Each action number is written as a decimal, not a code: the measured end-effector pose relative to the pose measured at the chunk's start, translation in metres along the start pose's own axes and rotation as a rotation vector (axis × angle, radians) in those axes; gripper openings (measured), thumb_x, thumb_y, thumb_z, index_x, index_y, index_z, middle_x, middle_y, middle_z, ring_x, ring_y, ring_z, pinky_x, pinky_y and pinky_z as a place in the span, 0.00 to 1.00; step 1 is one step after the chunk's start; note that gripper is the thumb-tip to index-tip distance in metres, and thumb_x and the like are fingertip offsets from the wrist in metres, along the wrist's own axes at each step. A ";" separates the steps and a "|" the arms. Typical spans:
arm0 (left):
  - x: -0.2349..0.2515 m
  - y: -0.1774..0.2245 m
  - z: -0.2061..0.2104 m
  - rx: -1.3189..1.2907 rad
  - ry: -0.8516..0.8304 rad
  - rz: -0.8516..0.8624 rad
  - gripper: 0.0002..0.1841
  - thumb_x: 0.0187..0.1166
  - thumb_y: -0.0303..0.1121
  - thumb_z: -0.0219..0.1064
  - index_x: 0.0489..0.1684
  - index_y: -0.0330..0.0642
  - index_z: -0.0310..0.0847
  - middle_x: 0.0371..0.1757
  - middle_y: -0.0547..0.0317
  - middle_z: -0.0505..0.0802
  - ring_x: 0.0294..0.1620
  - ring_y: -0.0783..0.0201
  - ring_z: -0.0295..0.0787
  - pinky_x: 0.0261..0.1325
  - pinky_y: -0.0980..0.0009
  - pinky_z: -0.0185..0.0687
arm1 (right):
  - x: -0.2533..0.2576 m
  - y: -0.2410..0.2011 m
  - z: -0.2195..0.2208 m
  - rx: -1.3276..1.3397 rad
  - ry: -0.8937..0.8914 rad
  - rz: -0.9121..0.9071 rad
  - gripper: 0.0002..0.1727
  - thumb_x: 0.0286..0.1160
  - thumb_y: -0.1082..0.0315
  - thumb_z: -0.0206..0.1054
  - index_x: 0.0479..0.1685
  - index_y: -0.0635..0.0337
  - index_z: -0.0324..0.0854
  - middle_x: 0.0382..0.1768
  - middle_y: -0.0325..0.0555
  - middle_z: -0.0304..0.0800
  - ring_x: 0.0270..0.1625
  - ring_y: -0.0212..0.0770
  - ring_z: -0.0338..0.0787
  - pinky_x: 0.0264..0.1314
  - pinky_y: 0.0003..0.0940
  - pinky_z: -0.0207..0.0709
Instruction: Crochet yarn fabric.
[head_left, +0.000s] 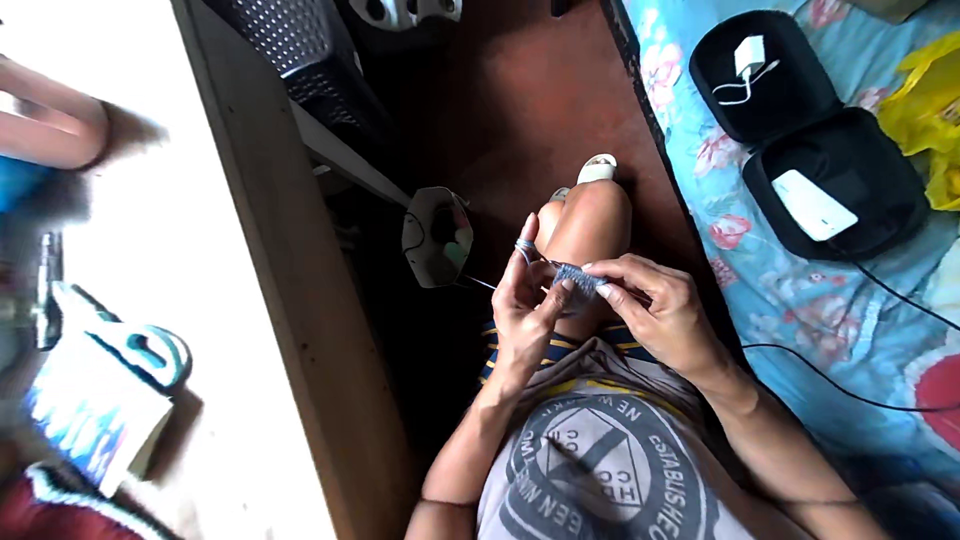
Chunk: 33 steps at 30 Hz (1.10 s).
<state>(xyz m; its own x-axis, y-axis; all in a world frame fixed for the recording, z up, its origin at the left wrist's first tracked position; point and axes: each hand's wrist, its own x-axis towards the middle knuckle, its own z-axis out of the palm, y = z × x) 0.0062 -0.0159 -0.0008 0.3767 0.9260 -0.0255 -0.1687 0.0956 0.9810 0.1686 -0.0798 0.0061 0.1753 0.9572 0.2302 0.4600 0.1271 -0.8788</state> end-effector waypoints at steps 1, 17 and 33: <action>-0.002 0.001 -0.002 -0.018 -0.016 0.003 0.42 0.70 0.16 0.64 0.92 0.43 0.55 0.43 0.64 0.95 0.33 0.73 0.90 0.36 0.75 0.88 | -0.001 -0.003 -0.002 0.061 -0.024 0.039 0.14 0.75 0.76 0.66 0.57 0.62 0.89 0.45 0.41 0.94 0.42 0.23 0.90 0.47 0.18 0.85; -0.017 0.009 0.011 -0.074 -0.073 -0.110 0.45 0.66 0.15 0.67 0.91 0.48 0.57 0.44 0.62 0.96 0.35 0.72 0.92 0.42 0.73 0.91 | -0.018 -0.020 -0.010 -0.234 0.065 -0.211 0.14 0.71 0.79 0.63 0.53 0.65 0.89 0.35 0.48 0.93 0.35 0.41 0.93 0.38 0.34 0.86; -0.018 0.012 0.030 -0.039 -0.109 -0.188 0.49 0.66 0.13 0.66 0.94 0.52 0.50 0.50 0.60 0.95 0.41 0.70 0.93 0.47 0.71 0.91 | -0.031 -0.005 -0.016 0.265 0.057 0.190 0.20 0.73 0.77 0.61 0.63 0.60 0.87 0.37 0.36 0.90 0.37 0.24 0.87 0.41 0.20 0.84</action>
<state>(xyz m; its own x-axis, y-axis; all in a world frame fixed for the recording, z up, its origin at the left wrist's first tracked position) 0.0247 -0.0422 0.0169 0.5010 0.8455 -0.1846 -0.1204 0.2793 0.9526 0.1752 -0.1141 0.0097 0.2884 0.9551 0.0683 0.1729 0.0182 -0.9848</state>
